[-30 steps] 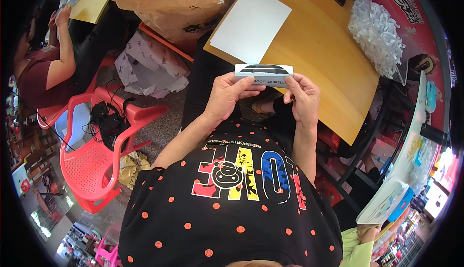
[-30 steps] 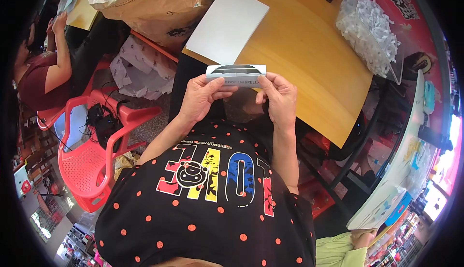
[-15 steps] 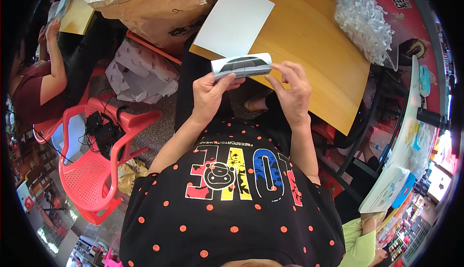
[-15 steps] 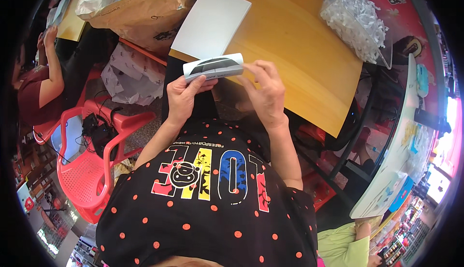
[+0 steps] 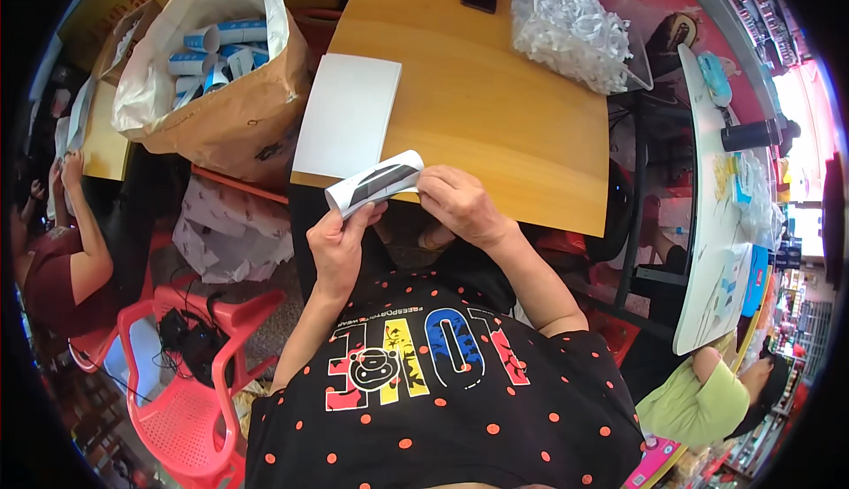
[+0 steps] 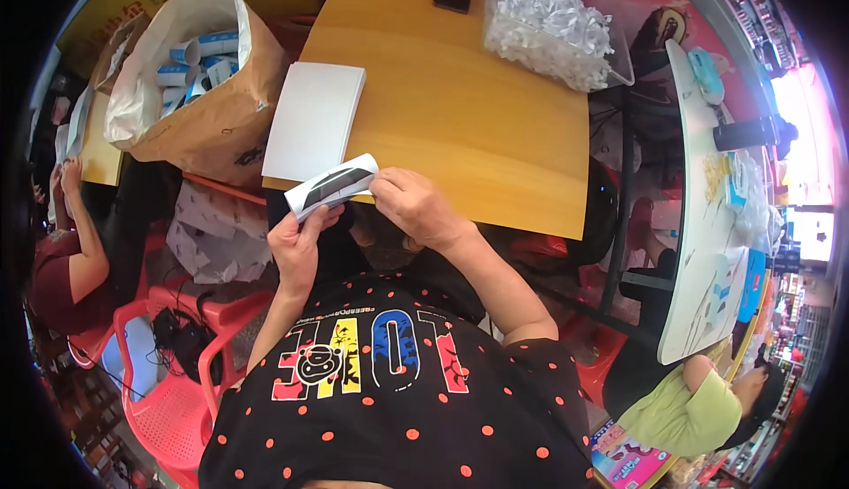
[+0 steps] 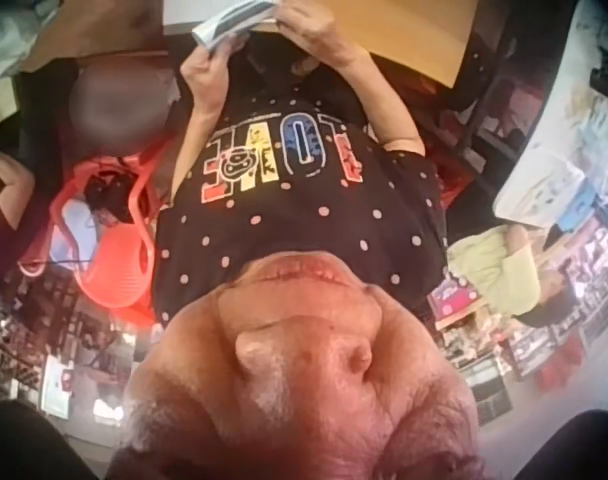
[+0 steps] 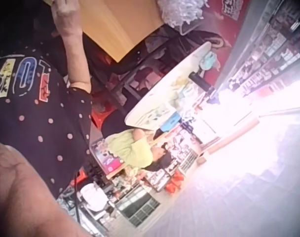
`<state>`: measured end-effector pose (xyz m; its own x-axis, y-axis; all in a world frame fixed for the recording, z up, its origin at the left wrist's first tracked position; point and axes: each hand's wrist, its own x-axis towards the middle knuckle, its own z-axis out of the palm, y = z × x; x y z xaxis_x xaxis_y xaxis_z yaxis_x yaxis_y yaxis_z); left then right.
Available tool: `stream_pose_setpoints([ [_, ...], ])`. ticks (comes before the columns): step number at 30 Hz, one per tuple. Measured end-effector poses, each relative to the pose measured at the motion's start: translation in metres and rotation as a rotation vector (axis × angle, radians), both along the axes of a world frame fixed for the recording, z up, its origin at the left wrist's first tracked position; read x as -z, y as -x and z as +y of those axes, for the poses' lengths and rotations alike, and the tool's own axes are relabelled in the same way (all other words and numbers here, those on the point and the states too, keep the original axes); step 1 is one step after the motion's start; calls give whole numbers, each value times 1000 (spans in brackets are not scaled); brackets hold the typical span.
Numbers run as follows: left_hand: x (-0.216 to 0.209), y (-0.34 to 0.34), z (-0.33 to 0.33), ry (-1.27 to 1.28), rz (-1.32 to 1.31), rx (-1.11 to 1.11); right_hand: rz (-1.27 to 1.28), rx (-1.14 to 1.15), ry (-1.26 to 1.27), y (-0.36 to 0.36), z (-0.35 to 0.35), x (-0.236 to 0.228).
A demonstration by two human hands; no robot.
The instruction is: The recorder is applying small black UV PROOF UMBRELLA labels to white instruction sheets.
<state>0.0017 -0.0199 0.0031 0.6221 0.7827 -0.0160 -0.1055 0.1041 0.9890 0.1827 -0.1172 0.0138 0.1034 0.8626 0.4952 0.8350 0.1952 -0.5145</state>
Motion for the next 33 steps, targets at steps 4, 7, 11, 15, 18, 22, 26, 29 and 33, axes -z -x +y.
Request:
stream_pose_setpoints([
  [4, -1, -9, -3, -119, 19, -46, -33, 1, 18, -3, 0, -1],
  [7, -3, -11, -5, -139, 34, -64, -32, 12, 7, -4, 1, 2],
  [11, 3, -11, -5, -299, 99, -92, -49, 21, -1, -3, 4, 5],
  [15, 0, -8, -5, -331, 154, -40, -32, 26, -43, -1, 3, 5],
  [18, -2, -6, -6, -367, 166, -44, -5, 38, -11, -1, 0, 9],
  [22, 1, -7, -8, -429, 135, -101, 11, 57, 17, 0, -2, 11],
  [26, 8, -8, -9, -444, 88, -139, 30, 79, 39, 3, -1, 13],
  [29, 9, -7, -10, -456, 74, -144, 65, 79, 63, 4, -3, 15],
  [33, 11, -6, -10, -508, 76, -138, 78, 95, 43, 7, -4, 14],
])
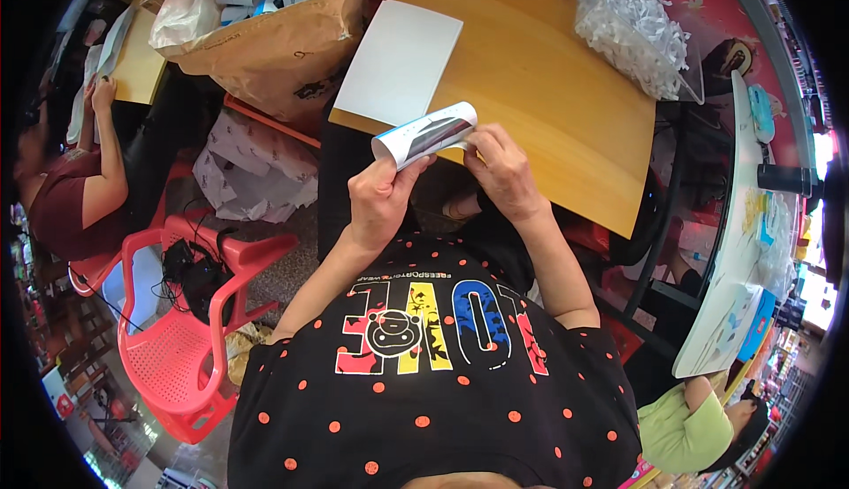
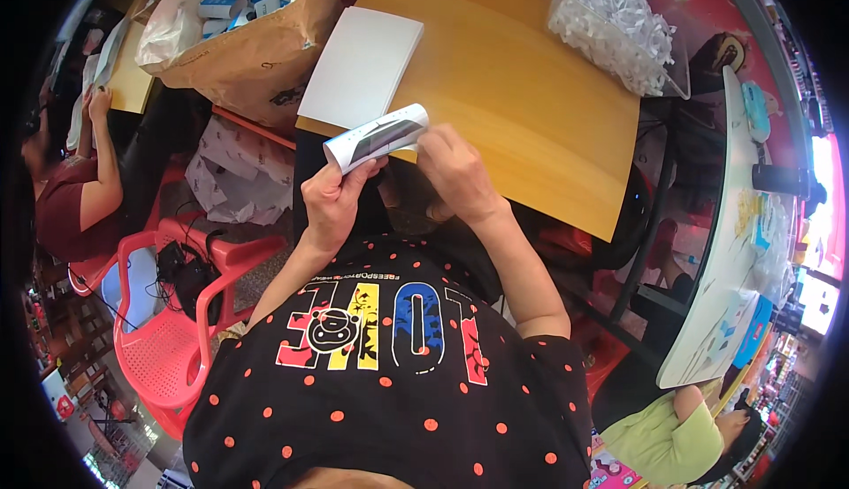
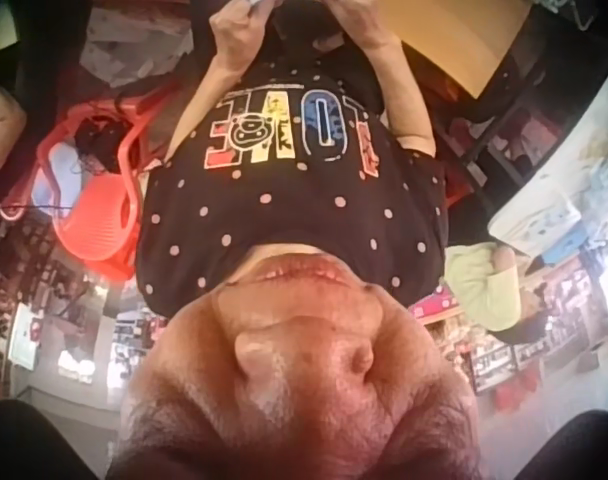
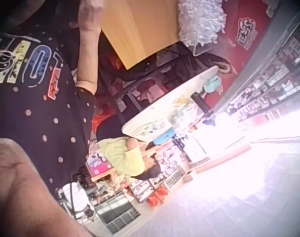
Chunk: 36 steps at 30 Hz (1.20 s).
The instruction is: The recorder is applying small black UV PROOF UMBRELLA labels to white instruction sheets.
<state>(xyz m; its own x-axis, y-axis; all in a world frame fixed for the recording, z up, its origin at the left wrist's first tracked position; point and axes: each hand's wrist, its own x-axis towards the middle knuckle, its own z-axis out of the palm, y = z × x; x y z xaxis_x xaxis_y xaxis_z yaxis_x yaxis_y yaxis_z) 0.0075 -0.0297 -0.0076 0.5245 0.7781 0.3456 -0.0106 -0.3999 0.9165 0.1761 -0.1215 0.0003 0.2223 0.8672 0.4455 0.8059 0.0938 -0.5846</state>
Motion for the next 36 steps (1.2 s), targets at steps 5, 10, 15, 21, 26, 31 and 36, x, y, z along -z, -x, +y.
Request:
stream_pose_setpoints([
  [5, 11, 5, 5, -129, 6, -1, 145, 36, 17, -3, -3, 3],
  [10, 2, 10, 9, -230, 32, -3, 612, 163, 118, -17, -11, -13],
  [15, -7, 11, 9, -364, 96, 49, 683, 110, 292, -33, -7, -11],
  [21, -6, 11, 10, -394, 99, 62, 733, 13, 454, -39, -7, -6],
  [26, -3, 10, 10, -401, 74, 70, 809, -27, 481, -34, -7, -5],
  [31, -1, 12, 10, -415, 110, 72, 698, 15, 569, -30, -5, -8],
  [36, 1, 12, 10, -465, 110, 90, 689, 50, 567, -25, -4, -13],
])
